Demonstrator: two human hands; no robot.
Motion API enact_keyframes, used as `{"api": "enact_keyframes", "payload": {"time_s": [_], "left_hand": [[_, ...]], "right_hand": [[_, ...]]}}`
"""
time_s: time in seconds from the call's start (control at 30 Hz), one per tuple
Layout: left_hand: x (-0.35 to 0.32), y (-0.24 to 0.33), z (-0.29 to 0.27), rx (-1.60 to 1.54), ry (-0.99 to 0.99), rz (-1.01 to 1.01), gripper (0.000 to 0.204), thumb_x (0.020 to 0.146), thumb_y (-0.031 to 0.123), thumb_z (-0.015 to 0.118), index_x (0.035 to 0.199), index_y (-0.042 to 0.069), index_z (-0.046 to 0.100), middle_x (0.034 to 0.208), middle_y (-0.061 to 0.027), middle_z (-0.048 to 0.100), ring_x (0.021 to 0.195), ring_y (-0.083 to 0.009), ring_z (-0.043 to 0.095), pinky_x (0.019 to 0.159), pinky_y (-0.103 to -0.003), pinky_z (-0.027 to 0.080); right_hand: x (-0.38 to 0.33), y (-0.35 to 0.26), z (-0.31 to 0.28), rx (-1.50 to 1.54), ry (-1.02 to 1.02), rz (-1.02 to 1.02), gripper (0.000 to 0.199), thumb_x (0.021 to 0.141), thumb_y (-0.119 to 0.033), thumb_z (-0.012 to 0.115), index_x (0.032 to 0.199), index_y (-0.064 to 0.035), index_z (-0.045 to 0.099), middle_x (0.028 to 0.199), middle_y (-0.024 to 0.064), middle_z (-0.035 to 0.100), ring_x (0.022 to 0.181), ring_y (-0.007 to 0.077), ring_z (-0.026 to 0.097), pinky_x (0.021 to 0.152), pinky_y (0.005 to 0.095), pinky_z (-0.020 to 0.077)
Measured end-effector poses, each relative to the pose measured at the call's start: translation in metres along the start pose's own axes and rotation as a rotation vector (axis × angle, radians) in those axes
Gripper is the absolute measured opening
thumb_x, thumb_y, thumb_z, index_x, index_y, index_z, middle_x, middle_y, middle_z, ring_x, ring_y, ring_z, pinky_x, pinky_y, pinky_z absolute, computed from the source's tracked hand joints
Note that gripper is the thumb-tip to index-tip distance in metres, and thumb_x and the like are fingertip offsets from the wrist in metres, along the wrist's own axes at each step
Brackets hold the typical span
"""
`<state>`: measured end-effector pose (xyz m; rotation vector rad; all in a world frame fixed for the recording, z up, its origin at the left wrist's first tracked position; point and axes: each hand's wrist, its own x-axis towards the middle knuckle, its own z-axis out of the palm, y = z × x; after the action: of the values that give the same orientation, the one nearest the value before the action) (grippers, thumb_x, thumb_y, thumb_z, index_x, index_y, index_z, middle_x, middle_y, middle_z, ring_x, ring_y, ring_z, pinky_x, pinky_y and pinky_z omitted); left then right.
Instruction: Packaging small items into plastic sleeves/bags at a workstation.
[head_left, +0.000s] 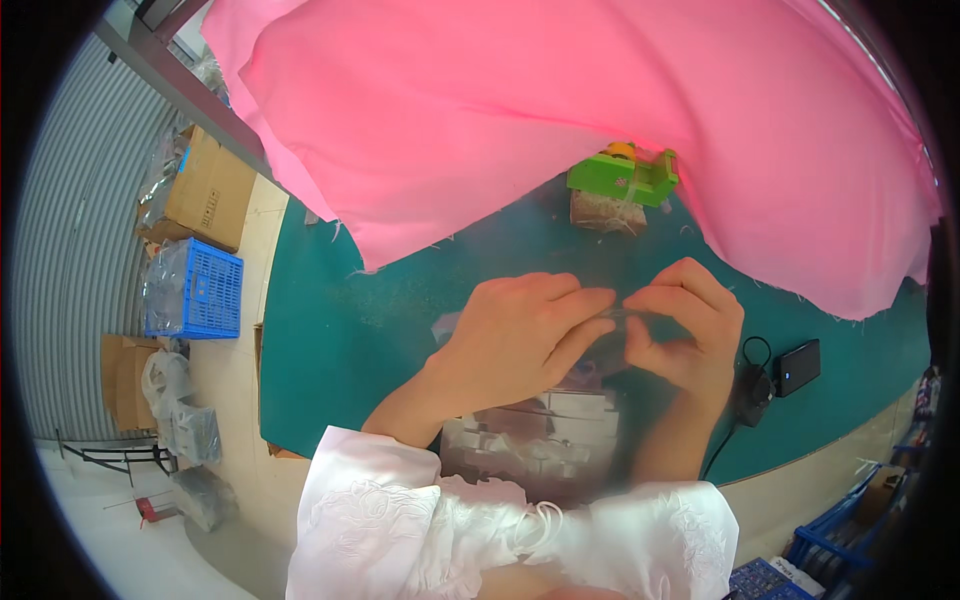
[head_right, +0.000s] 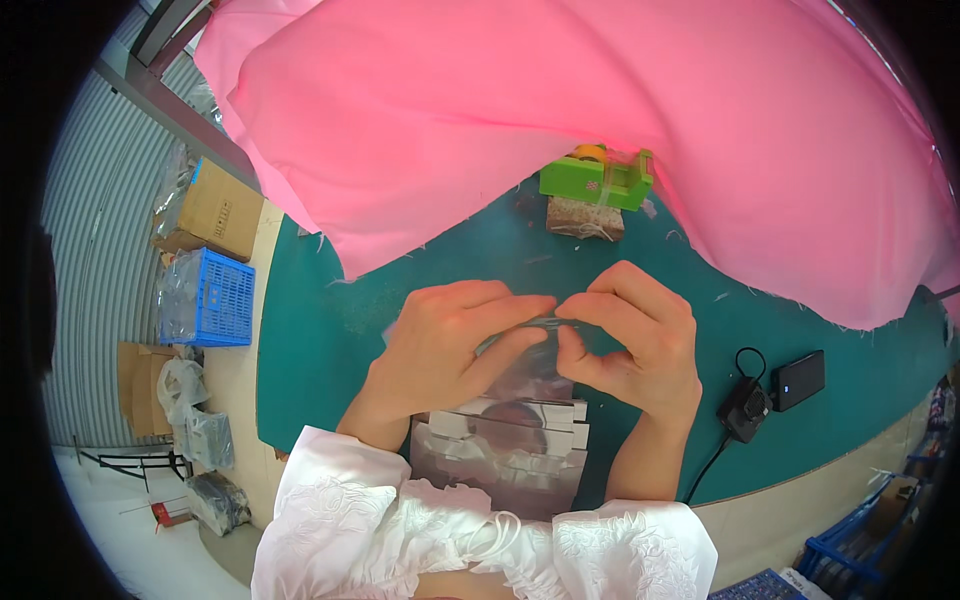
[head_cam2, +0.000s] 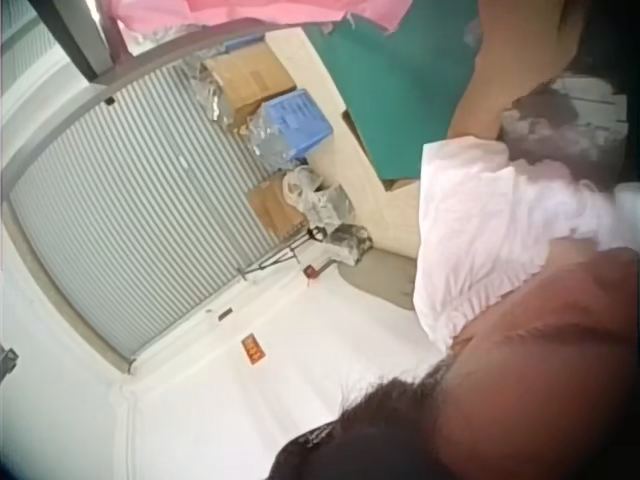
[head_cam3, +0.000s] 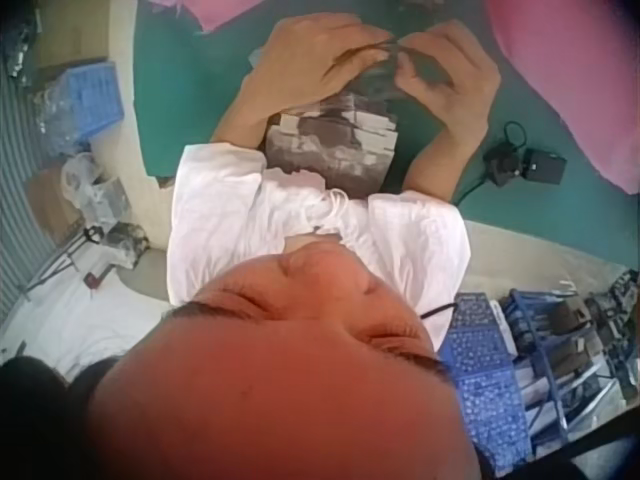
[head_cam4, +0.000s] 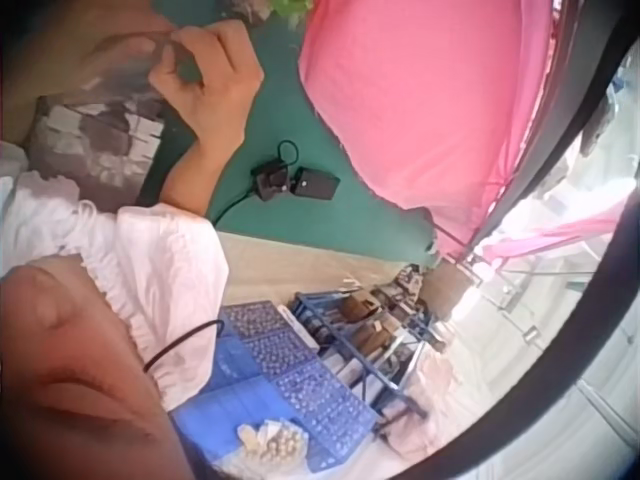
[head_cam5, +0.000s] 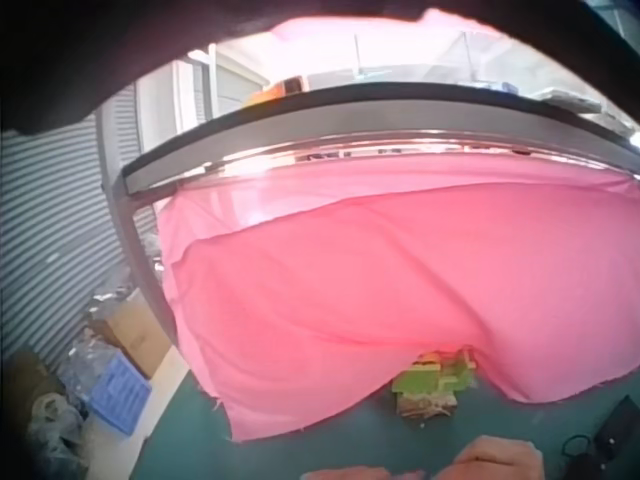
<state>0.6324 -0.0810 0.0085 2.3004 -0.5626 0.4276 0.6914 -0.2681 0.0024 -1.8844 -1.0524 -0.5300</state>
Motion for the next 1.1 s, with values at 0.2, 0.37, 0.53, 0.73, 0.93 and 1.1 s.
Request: {"api": "enact_keyframes", "payload": {"time_s": [0.2, 0.37, 0.53, 0.73, 0.93, 1.1], "left_hand": [[0.001, 0.0, 0.002, 0.058, 0.018, -0.069, 0.023, 0.081, 0.025, 0.068, 0.095, 0.006, 0.069, 0.067, -0.0056, 0.06, 0.059, -0.0231, 0.059, 0.051, -0.033, 0.046], [-0.002, -0.006, 0.005, 0.074, -0.067, 0.017, 0.022, 0.081, 0.027, 0.068, 0.091, 0.007, 0.07, 0.068, -0.0045, 0.061, 0.059, -0.0226, 0.059, 0.051, -0.033, 0.046], [0.0, 0.001, 0.003, 0.07, -0.045, -0.046, 0.019, 0.082, 0.027, 0.067, 0.087, 0.009, 0.07, 0.066, -0.0044, 0.06, 0.058, -0.0223, 0.059, 0.051, -0.032, 0.046], [-0.004, -0.007, 0.005, 0.083, -0.113, -0.049, 0.023, 0.081, 0.028, 0.068, 0.092, 0.009, 0.069, 0.068, -0.005, 0.061, 0.06, -0.0227, 0.06, 0.052, -0.034, 0.046], [0.0, -0.003, 0.0, 0.008, -0.133, -0.032, 0.023, 0.082, 0.028, 0.066, 0.093, 0.007, 0.069, 0.072, -0.007, 0.063, 0.065, -0.0247, 0.061, 0.056, -0.035, 0.048], [0.002, -0.007, 0.004, 0.01, -0.115, -0.098, 0.02, 0.085, 0.026, 0.063, 0.091, 0.007, 0.069, 0.075, -0.0087, 0.065, 0.068, -0.0271, 0.062, 0.059, -0.036, 0.049]], "right_hand": [[-0.001, -0.001, -0.006, -0.014, -0.007, 0.05, 0.027, 0.048, 0.001, 0.067, 0.075, -0.0039, 0.066, 0.068, 0.006, 0.053, 0.057, 0.0151, 0.056, 0.049, 0.024, 0.0414], [0.0, 0.001, -0.007, -0.017, -0.01, 0.013, 0.027, 0.047, 0.0, 0.067, 0.074, -0.0041, 0.066, 0.068, 0.0059, 0.052, 0.056, 0.0151, 0.055, 0.049, 0.0238, 0.0408], [-0.003, 0.002, -0.01, 0.0, -0.014, 0.039, 0.026, 0.048, 0.0, 0.066, 0.074, -0.0036, 0.066, 0.069, 0.0057, 0.052, 0.056, 0.0147, 0.055, 0.049, 0.0236, 0.0404], [-0.003, 0.001, -0.012, 0.02, -0.003, 0.088, 0.025, 0.049, 0.0, 0.066, 0.074, -0.003, 0.066, 0.069, 0.0062, 0.052, 0.056, 0.0145, 0.055, 0.05, 0.0237, 0.0408], [-0.001, -0.003, -0.019, -0.003, 0.009, 0.066, 0.025, 0.051, 0.0, 0.068, 0.075, -0.0045, 0.066, 0.069, 0.0051, 0.053, 0.055, 0.0134, 0.055, 0.048, 0.0235, 0.041], [-0.004, 0.003, -0.024, -0.01, 0.047, 0.121, 0.025, 0.05, 0.001, 0.066, 0.075, -0.0016, 0.065, 0.069, 0.0067, 0.052, 0.057, 0.0146, 0.056, 0.052, 0.0235, 0.0416]]}}
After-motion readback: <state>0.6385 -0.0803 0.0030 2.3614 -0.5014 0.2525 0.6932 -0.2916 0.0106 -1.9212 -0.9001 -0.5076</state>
